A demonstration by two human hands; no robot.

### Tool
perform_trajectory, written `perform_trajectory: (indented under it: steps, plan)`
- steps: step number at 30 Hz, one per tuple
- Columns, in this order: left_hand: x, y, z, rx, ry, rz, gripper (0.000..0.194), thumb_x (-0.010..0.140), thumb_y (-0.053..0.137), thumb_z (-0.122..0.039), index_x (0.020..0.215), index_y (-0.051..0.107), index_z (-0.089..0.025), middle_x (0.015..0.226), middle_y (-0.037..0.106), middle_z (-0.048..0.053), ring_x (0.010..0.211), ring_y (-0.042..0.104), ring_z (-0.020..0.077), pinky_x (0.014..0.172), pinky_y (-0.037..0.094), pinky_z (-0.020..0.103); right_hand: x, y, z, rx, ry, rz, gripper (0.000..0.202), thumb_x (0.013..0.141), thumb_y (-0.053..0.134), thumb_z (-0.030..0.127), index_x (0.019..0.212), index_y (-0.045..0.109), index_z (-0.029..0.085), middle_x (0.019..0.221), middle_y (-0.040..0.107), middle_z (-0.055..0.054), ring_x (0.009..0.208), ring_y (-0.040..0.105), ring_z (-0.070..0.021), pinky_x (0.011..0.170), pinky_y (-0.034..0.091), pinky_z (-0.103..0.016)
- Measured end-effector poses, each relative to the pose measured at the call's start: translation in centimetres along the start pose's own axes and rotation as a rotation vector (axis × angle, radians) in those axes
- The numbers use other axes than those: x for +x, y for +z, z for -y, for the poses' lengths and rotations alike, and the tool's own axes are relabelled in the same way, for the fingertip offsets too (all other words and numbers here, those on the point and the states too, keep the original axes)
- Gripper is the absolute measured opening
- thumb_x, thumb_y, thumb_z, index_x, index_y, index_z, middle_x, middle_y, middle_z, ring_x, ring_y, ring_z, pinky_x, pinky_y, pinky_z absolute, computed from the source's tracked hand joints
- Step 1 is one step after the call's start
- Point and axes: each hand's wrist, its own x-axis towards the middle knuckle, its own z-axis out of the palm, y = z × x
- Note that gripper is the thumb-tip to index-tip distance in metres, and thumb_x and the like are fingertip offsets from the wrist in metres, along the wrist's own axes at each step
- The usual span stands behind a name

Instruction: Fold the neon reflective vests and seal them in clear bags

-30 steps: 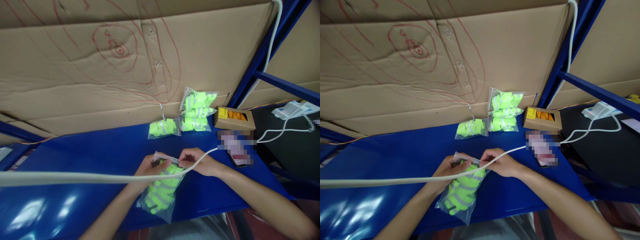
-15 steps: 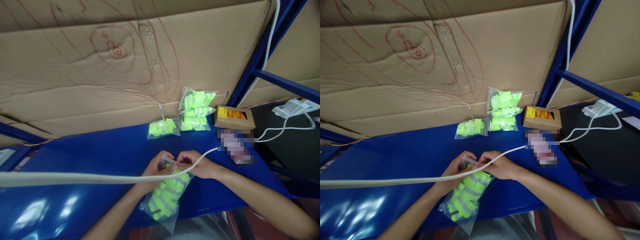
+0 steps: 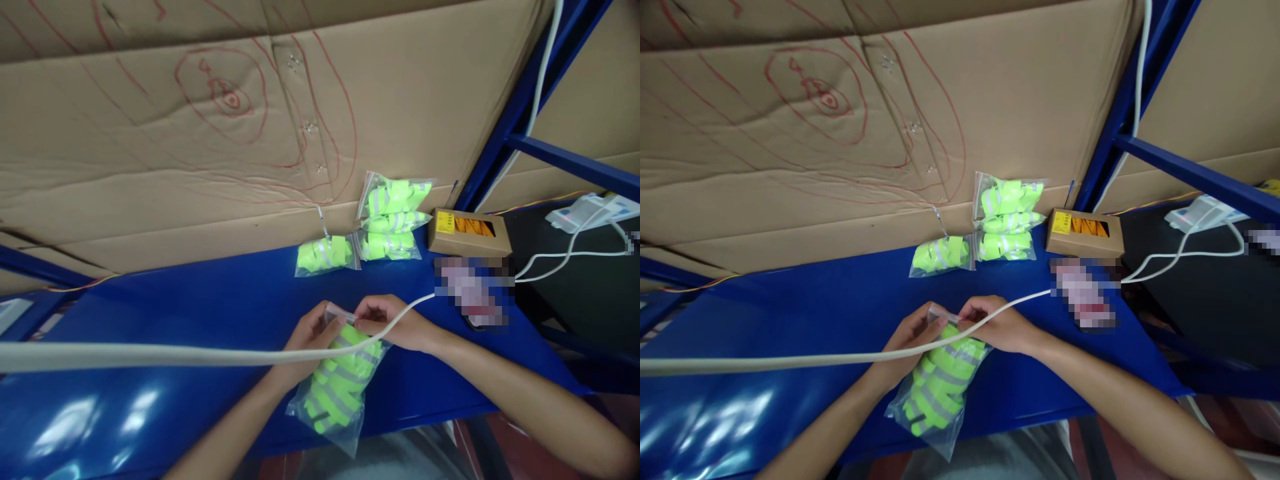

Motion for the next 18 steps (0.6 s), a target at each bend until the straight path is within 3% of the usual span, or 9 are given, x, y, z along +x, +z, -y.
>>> perform_trajectory:
  steps: [4,9,15,18]
  plan:
    - [0.0,-0.1,-0.1,0.007,0.04,-0.047,0.044,0.089,0.067,-0.057,0.078,0.056,-0.015,0.069,0.044,-0.003,0.063,0.037,0.0101,0.056,0.028,0.022,-0.1,-0.2,0.2,-0.008,-0.013,0.048,0.038,0.082,0.076,0.05,0.093,0.068,0.015,0.075,0.061,0.001,0.066,0.053,-0.0123,0.06,0.039,-0.024]
    - [-0.3,0.3,0.1,0.012,0.053,0.023,0.041,0.09,0.066,-0.054,0.082,0.061,-0.014,0.071,0.049,-0.001,0.064,0.039,0.0103,0.057,0.029,0.022,-0.1,0.3,-0.1,-0.063,-0.064,0.007,0.036,0.084,0.073,0.05,0.081,0.062,0.016,0.07,0.057,0.001,0.064,0.048,-0.0117,0.057,0.036,-0.023]
    - [-0.4,0.7,0.3,0.062,0.098,-0.046,0.036,0.089,0.07,-0.05,0.089,0.065,-0.015,0.073,0.056,0.0,0.065,0.045,0.0108,0.058,0.036,0.021,-0.5,0.7,0.4,-0.21,-0.144,-0.048,0.027,0.091,0.067,0.041,0.082,0.062,0.016,0.066,0.053,0.004,0.061,0.044,-0.0104,0.054,0.031,-0.022]
    - [-0.5,0.7,0.1,0.049,0.108,-0.093,0.035,0.085,0.074,-0.049,0.082,0.067,-0.014,0.071,0.06,0.001,0.063,0.049,0.0109,0.057,0.037,0.021,-0.6,1.0,0.2,-0.218,-0.148,-0.045,0.025,0.089,0.069,0.04,0.083,0.062,0.017,0.069,0.055,0.004,0.063,0.045,-0.0102,0.056,0.033,-0.022]
